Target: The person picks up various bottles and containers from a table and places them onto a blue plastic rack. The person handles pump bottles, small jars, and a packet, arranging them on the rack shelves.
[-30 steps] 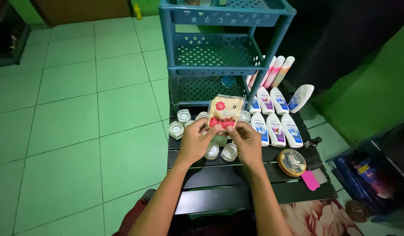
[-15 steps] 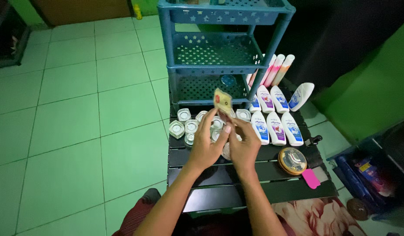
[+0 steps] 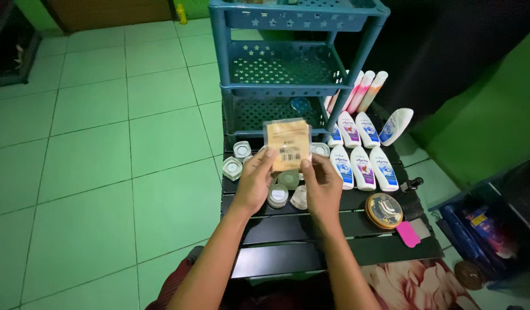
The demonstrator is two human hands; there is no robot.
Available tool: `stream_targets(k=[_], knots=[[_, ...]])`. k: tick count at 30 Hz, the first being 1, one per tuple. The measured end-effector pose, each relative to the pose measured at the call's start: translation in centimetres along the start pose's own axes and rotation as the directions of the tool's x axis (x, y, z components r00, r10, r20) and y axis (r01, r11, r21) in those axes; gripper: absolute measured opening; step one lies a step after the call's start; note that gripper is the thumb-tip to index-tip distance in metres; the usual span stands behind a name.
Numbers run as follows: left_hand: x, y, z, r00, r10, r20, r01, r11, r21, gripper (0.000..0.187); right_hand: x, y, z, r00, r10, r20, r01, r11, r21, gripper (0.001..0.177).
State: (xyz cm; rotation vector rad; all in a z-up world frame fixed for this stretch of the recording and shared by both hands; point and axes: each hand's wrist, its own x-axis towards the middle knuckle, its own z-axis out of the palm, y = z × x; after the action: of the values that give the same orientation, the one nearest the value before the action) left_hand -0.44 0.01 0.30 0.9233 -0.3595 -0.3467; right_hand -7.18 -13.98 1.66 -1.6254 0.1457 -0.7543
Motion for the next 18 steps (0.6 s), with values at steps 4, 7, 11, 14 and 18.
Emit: stream_targets(k=[4,7,11,14,18], knots=[[-0.1,0.1,0.3,0.994,0.028,0.102,-0.021,0.998,-0.062,0.040,0.3,1.8,-0.5,0.986,0.156,0.060,-0.165,0.968,0.191,0.020],[0.1,0.1,0.2,0.995,0.033,0.092,-0.027,0.997,-0.067,0.039,0.4,2.2,-0.6,0.973,0.203,0.109,-0.227,0.923,0.310,0.019],[0.1,0.1,0.0,0.994,0.040,0.099,-0.031,0.995,-0.097,0.039,0.5,2.3,-0.8,0.947,0.252,0.199,-0.320,0.803,0.502,0.016],[0.1,0.3,0.2,0.994,0.036,0.103,-0.026,0.995,-0.092,0.040,0.4,2.4,-1.0,0.934,0.259,0.245,-0.355,0.744,0.566,0.017],[0.0,0.7,0.4,0.993,0.045,0.111,-0.042,0.999,-0.031,0.039,0.5,2.9,-1.0,0.932,0.268,0.242,-0.361,0.706,0.609,0.017]])
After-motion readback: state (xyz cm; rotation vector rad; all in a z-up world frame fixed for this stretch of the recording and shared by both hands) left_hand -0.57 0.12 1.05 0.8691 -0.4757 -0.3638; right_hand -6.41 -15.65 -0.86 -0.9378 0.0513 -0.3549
